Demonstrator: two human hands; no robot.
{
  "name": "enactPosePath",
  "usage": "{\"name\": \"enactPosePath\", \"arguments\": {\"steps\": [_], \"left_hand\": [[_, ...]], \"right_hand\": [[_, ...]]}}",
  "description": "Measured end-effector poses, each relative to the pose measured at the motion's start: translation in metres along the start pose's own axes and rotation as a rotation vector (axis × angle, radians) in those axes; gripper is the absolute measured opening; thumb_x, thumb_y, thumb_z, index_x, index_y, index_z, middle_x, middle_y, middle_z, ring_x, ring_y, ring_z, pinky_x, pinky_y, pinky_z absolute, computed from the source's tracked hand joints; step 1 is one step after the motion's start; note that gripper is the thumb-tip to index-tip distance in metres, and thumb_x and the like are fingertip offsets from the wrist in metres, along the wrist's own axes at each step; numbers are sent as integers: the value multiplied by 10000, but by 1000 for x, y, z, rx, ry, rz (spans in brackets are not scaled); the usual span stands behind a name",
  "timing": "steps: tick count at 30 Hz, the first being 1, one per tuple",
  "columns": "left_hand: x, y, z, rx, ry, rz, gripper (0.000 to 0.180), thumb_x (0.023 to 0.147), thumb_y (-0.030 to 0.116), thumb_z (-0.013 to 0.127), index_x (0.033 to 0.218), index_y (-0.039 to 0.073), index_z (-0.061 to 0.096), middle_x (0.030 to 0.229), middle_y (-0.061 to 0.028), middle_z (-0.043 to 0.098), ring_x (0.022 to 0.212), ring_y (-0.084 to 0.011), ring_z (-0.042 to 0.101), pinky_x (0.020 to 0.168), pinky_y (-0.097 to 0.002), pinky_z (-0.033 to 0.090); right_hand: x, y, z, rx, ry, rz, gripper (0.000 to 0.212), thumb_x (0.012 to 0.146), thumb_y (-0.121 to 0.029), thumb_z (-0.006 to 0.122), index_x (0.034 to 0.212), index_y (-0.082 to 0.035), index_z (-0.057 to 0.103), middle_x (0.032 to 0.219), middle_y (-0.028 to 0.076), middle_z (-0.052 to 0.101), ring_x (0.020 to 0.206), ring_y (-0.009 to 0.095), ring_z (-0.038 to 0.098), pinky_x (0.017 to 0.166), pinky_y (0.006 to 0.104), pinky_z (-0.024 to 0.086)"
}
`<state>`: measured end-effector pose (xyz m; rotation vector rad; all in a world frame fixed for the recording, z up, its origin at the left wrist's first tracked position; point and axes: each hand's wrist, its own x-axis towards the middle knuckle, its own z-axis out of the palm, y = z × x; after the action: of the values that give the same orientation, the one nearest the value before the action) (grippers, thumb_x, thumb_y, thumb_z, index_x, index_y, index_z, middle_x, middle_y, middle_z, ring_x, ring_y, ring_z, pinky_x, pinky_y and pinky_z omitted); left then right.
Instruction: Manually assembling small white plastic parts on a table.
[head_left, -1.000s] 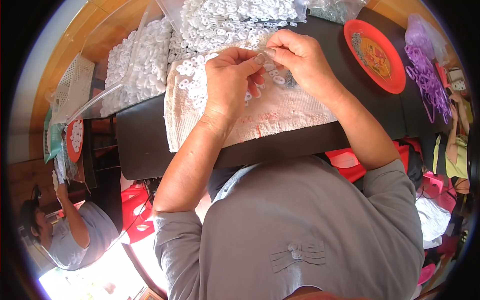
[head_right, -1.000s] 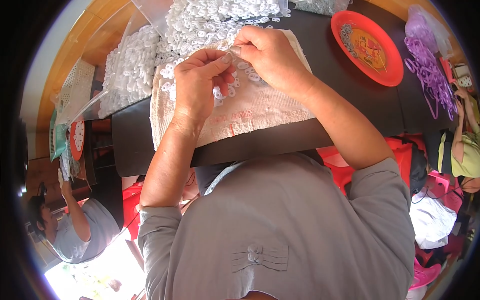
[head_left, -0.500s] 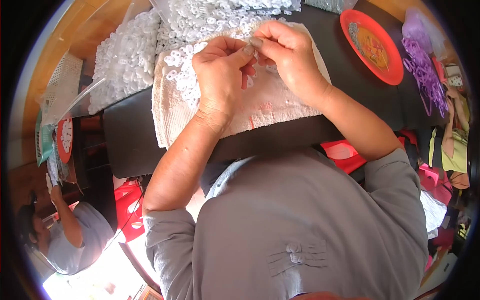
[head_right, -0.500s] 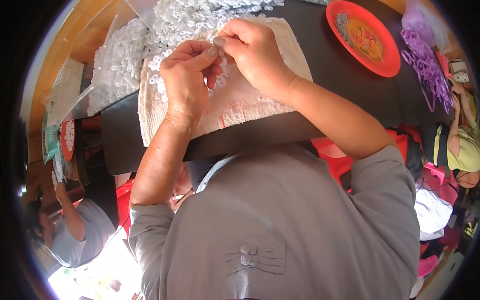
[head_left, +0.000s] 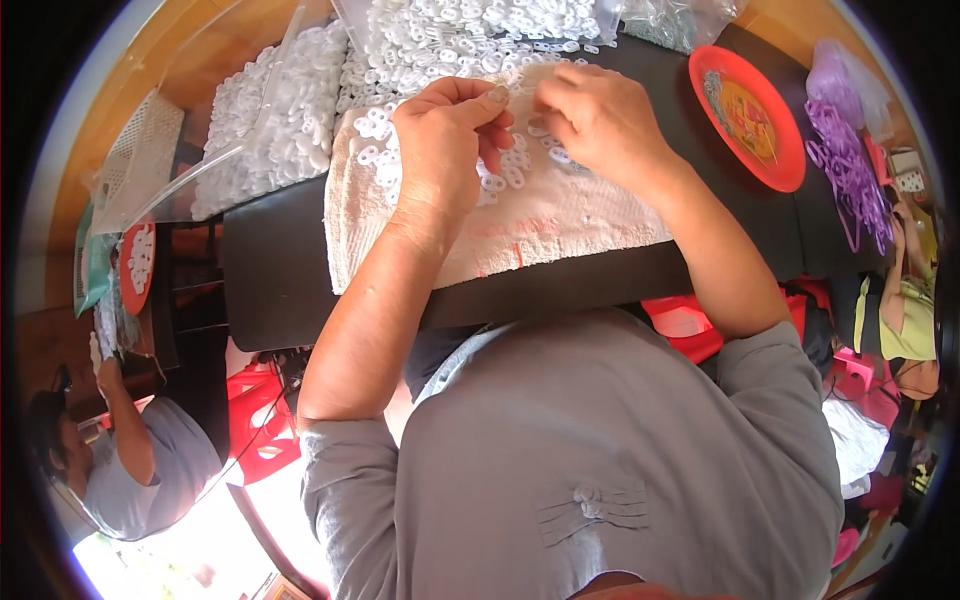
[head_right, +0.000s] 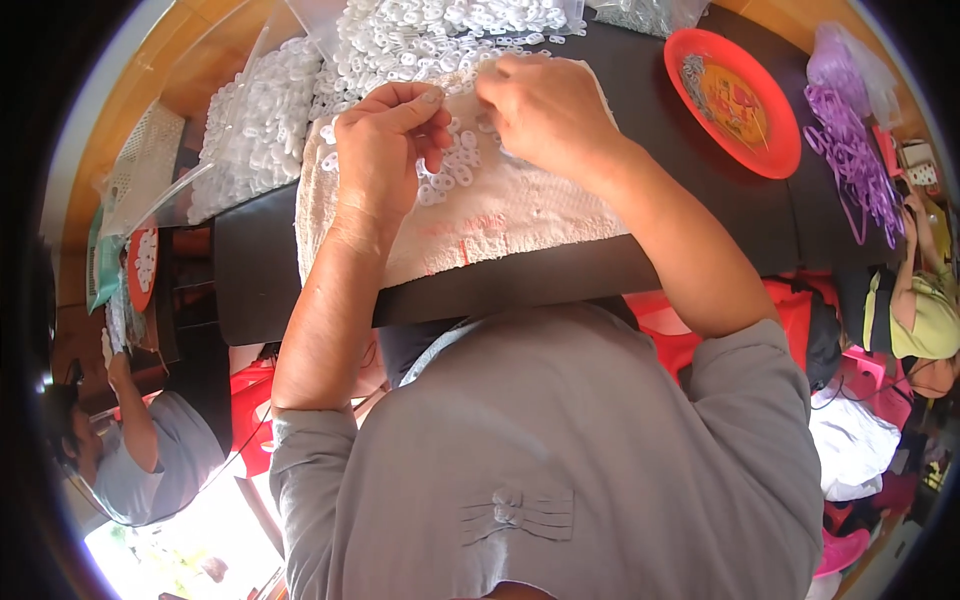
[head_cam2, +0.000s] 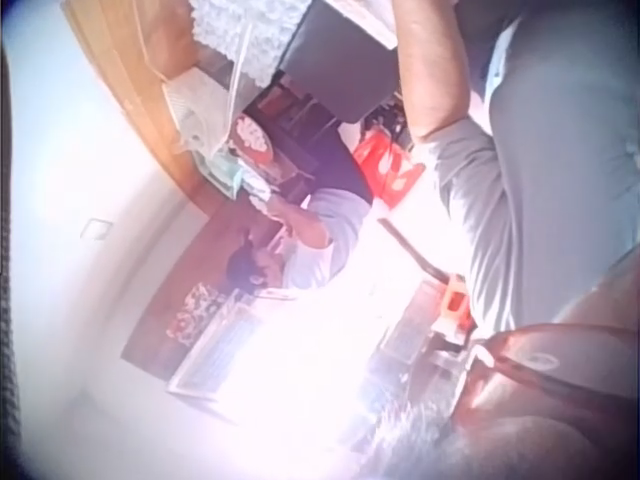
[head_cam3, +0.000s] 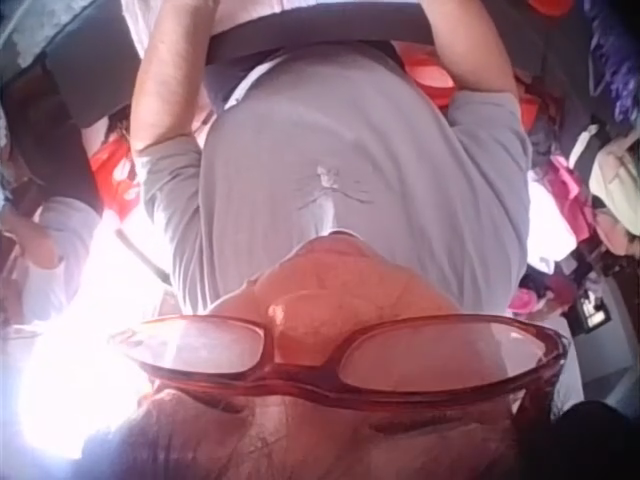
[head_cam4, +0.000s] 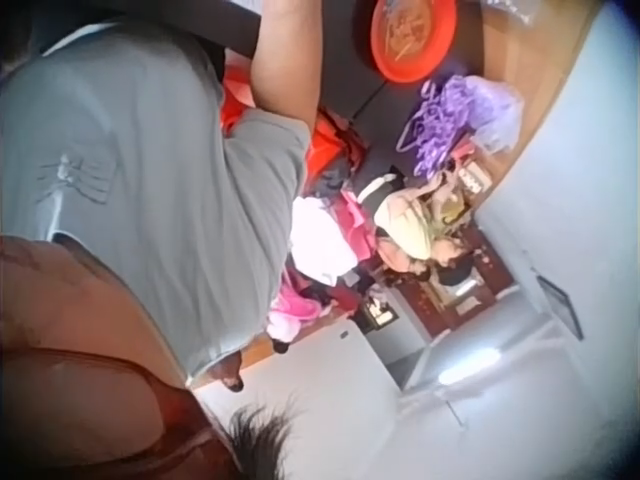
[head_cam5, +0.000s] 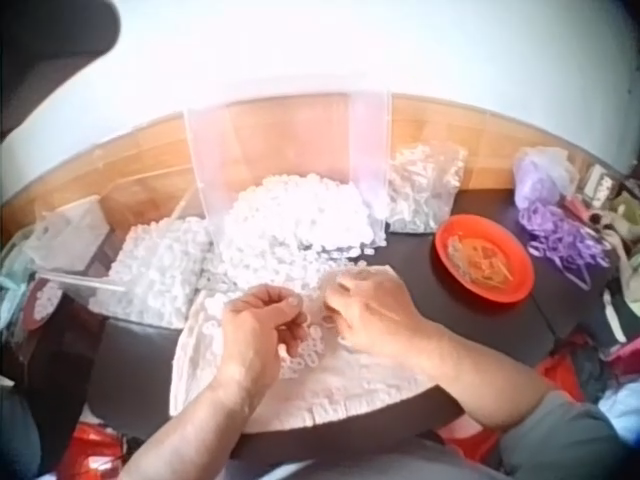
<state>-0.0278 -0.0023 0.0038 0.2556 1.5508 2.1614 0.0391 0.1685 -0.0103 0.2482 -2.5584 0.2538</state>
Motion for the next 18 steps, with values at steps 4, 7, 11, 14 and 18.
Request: {"name": "enactPosePath", "arguments": {"steps": [4, 7, 11, 14, 18], "left_hand": [[-1, 2, 0, 65, -25, -2, 100, 885, 44, 610, 913, -52, 619, 739, -110, 639, 563, -159, 595, 443, -251, 426], [0, 2, 0, 66, -27, 3, 100, 886, 43, 608, 913, -53, 620, 739, -109, 637, 558, -158, 591, 443, -252, 424], [-1, 2, 2, 17, 18, -7, 61, 833, 5, 640, 861, -44, 617, 683, -103, 632, 511, -145, 569, 407, -253, 396], [2, 0, 0, 18, 10, 6, 56, 834, -1, 634, 864, -45, 617, 683, -105, 632, 511, -146, 570, 406, -252, 395], [2, -1, 2, 32, 20, 11, 54, 836, -2, 629, 864, -46, 617, 683, -106, 632, 510, -146, 568, 406, -252, 395]], "right_hand": [[-2, 0, 5, -16, -147, -56, 86, 761, -92, 672, 833, -73, 628, 785, 74, 594, 766, 302, 623, 645, 426, 493], [3, -3, 1, -12, 22, 21, 97, 754, -87, 675, 841, -70, 635, 801, 81, 605, 781, 304, 619, 654, 429, 490], [3, 4, 5, -75, 24, -29, 85, 764, -78, 663, 844, -71, 638, 818, 79, 626, 808, 304, 623, 683, 419, 494], [4, 3, 0, 111, 18, 27, 79, 777, -54, 641, 853, -74, 638, 834, 72, 648, 827, 297, 631, 714, 400, 499], [4, 13, 1, 63, 100, 61, 57, 787, -58, 630, 842, -74, 636, 829, 53, 653, 835, 279, 634, 728, 389, 502]]}}
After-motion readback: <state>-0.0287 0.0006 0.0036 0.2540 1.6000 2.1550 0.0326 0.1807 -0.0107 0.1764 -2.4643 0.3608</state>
